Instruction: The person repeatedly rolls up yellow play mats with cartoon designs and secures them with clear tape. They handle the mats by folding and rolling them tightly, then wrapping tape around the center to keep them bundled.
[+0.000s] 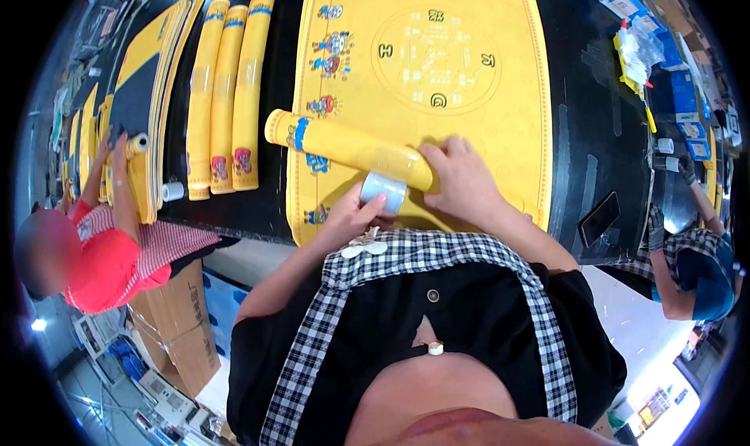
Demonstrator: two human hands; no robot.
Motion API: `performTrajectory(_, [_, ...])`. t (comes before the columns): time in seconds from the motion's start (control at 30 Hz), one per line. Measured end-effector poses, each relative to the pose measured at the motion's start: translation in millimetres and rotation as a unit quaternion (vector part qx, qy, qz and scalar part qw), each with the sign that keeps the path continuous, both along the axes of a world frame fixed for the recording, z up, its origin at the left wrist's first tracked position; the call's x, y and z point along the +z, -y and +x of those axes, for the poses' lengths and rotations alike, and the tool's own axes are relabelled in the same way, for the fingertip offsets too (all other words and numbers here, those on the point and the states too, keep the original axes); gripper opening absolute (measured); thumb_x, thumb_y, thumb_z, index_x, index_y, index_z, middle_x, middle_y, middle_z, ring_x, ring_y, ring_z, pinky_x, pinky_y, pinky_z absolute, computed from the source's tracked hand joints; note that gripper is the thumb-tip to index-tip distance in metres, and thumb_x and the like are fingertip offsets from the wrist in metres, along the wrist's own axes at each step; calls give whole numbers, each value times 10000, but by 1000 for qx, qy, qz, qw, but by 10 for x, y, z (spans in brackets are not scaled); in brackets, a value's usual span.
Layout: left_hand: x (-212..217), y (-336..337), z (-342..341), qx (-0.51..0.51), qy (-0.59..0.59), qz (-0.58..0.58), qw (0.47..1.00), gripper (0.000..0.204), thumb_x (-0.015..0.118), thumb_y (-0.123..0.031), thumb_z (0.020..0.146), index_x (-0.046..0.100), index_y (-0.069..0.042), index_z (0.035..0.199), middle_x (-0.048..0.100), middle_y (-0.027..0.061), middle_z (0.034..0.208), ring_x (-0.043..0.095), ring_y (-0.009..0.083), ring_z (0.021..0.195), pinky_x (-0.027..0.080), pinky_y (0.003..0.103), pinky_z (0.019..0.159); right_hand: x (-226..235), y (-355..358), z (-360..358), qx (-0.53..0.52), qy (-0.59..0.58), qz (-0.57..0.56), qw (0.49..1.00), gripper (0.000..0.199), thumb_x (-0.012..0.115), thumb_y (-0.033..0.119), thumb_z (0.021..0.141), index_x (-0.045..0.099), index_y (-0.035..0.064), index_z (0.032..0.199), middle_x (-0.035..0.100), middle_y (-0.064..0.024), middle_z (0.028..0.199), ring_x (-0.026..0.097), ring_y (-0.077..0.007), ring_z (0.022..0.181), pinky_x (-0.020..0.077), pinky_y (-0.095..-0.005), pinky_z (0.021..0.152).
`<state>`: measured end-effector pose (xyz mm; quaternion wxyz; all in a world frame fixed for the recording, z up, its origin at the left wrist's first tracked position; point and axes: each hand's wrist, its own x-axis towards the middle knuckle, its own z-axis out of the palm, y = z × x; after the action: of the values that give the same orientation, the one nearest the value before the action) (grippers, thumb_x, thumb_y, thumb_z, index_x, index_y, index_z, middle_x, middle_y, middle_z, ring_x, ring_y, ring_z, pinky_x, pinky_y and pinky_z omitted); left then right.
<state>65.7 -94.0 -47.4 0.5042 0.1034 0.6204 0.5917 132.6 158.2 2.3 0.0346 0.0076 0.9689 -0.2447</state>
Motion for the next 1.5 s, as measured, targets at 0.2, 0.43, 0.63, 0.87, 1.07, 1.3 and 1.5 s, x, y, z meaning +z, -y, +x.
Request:
performTrajectory(0.2, [332,-670,-493,-32,6,-129,991,496,521,-375,1061,348,-130,1457,703,175,1079,741,216,808,591,305,644,54,-894,-535,-46,-30,71,996,754,776,426,695,585,98,1346,588,-205,1239,532,-366,1208,427,-464,1048])
performTrajectory(0.43, [287,-1486,-1157,-9,-24,-58,998,405,544,-402,1051,429,-139,1336,711,132,1037,740,198,805,583,293,646,-29,-1012,-1072,-136,-4,136,981,719,836,436,721,588,108,1311,677,-111,1209,647,-339,1122,526,-439,934])
performTrajectory(0.63, [195,-764,-670,-19,1,-32,999,369,545,-316,1056,468,-118,1359,703,124,1022,732,192,780,592,299,633,260,-518,-522,-90,64,81,991,607,795,354,744,596,92,1254,683,-170,1118,659,-354,1074,551,-448,892])
performTrajectory(0.87, [271,-662,-407,-84,34,-84,992,417,551,-346,1046,445,-121,1380,699,143,1066,734,202,792,589,309,639,173,-716,-384,-121,-69,86,986,583,812,374,743,645,89,1224,645,-145,1181,587,-366,1127,491,-458,985])
performTrajectory(1.07, [79,-1642,-1139,15,30,20,999,385,546,-357,1056,518,-63,1304,687,129,1144,717,213,952,597,366,797,79,-1105,-1060,-89,-170,0,981,460,686,368,918,642,83,1276,632,-156,1302,571,-330,1244,471,-458,1015])
performTrajectory(1.3, [-310,-2106,-1386,158,-18,208,965,393,645,-312,1012,616,19,1222,674,91,1152,657,177,1057,545,341,941,-218,-1475,-1639,-153,6,6,988,841,483,765,901,511,140,1463,524,-154,1487,441,-329,1415,253,-511,1182])
performTrajectory(1.5, [-363,-2150,-1412,200,49,274,939,324,671,-231,964,643,13,1175,681,65,1114,654,158,1016,528,334,954,-73,-1435,-1808,-160,37,120,979,710,588,738,862,616,181,1302,594,-136,1355,511,-328,1320,362,-505,1089])
